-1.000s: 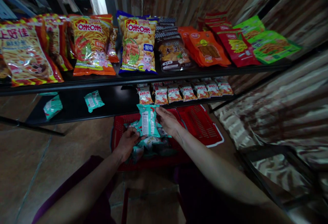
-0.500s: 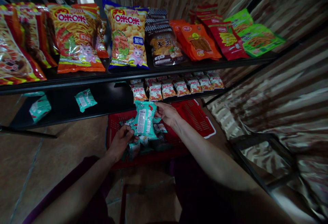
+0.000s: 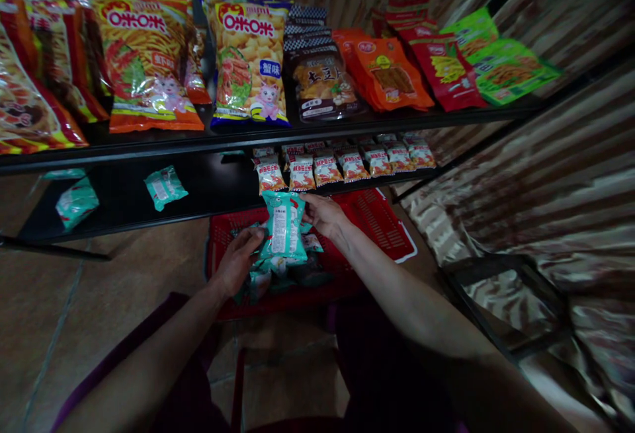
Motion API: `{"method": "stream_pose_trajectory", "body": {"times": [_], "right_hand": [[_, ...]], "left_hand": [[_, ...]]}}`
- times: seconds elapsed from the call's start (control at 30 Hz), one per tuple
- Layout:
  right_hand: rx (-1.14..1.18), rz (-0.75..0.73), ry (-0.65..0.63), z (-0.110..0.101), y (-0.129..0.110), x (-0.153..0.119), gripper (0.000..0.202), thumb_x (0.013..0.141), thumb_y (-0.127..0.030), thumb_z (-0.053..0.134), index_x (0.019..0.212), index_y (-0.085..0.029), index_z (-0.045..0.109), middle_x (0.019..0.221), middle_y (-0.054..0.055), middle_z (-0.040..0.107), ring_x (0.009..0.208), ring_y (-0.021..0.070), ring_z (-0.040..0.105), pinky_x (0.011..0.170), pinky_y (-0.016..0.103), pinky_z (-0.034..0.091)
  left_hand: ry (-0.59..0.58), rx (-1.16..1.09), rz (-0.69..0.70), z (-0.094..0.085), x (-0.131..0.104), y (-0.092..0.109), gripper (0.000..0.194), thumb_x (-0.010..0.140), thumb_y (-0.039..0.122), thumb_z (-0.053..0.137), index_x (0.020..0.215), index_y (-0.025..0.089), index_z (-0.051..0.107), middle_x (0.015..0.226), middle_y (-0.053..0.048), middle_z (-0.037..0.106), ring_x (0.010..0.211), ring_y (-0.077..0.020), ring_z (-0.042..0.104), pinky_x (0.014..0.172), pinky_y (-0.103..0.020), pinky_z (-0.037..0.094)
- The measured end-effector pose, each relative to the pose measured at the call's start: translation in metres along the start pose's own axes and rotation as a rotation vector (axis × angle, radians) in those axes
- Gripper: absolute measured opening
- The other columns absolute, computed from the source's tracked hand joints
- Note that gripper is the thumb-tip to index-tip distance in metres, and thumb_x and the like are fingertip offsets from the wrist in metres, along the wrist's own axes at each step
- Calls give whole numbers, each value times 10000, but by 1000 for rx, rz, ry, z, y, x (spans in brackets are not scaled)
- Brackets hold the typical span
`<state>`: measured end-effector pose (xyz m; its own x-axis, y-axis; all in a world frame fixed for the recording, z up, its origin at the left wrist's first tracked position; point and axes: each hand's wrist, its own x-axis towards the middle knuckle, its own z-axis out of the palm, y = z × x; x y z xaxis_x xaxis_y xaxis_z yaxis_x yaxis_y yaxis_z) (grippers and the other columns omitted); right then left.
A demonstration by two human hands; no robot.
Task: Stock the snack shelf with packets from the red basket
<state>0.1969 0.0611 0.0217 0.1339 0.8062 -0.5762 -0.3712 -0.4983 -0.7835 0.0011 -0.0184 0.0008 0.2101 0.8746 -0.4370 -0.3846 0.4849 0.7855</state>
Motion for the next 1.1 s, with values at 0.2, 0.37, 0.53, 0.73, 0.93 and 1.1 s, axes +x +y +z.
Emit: {"method": "stream_pose_trajectory", "body": {"times": [0.2,0.37,0.53,0.73,0.93,1.1], "right_hand": [[-72,-1,-92,4,8,-6,142,622,-186,747,618,-167,606,535,-45,617,474,63,519,468,178,415],[-136,-18,-163,12,14,-13,169,581,-206,783,624,-157,627,555,-28,641,497,83,554,491,198,441],[-165,-18,-191,15,17,-13,185,588,-253,785,619,-162,627,554,-29,636,507,87,557,498,201,435],[-181,-25,-254,19,19,-17,281,611,-431,772,702,-201,639,625,-49,627,549,71,532,497,176,413],[-191,83,-368,18,21,-31,335,638,-436,769,866,-215,663,840,12,684,698,134,625,588,243,528],[-138,198,-365,20,32,-40,311,603,-308,818,765,-166,593,731,32,683,687,165,674,657,311,573]], "left_hand": [[-22,-21,-37,6,9,7,425,711,492,676,999,183,635,999,-73,671,874,-205,632,729,-307,471],[19,-14,-5,6,13,14,412,662,483,722,913,167,636,915,-60,688,832,-196,642,725,-303,474],[48,-26,4,9,11,15,433,589,465,774,855,155,631,806,-40,692,733,-184,645,661,-288,481],[195,-37,73,9,12,17,396,551,436,792,786,160,632,703,-16,679,677,-178,635,603,-267,471],[329,-118,211,-6,23,24,292,646,397,726,804,177,616,741,-4,675,687,-145,633,643,-255,478],[409,-179,218,-16,26,33,200,692,336,694,766,184,586,677,27,637,670,-120,627,655,-242,476]]}}
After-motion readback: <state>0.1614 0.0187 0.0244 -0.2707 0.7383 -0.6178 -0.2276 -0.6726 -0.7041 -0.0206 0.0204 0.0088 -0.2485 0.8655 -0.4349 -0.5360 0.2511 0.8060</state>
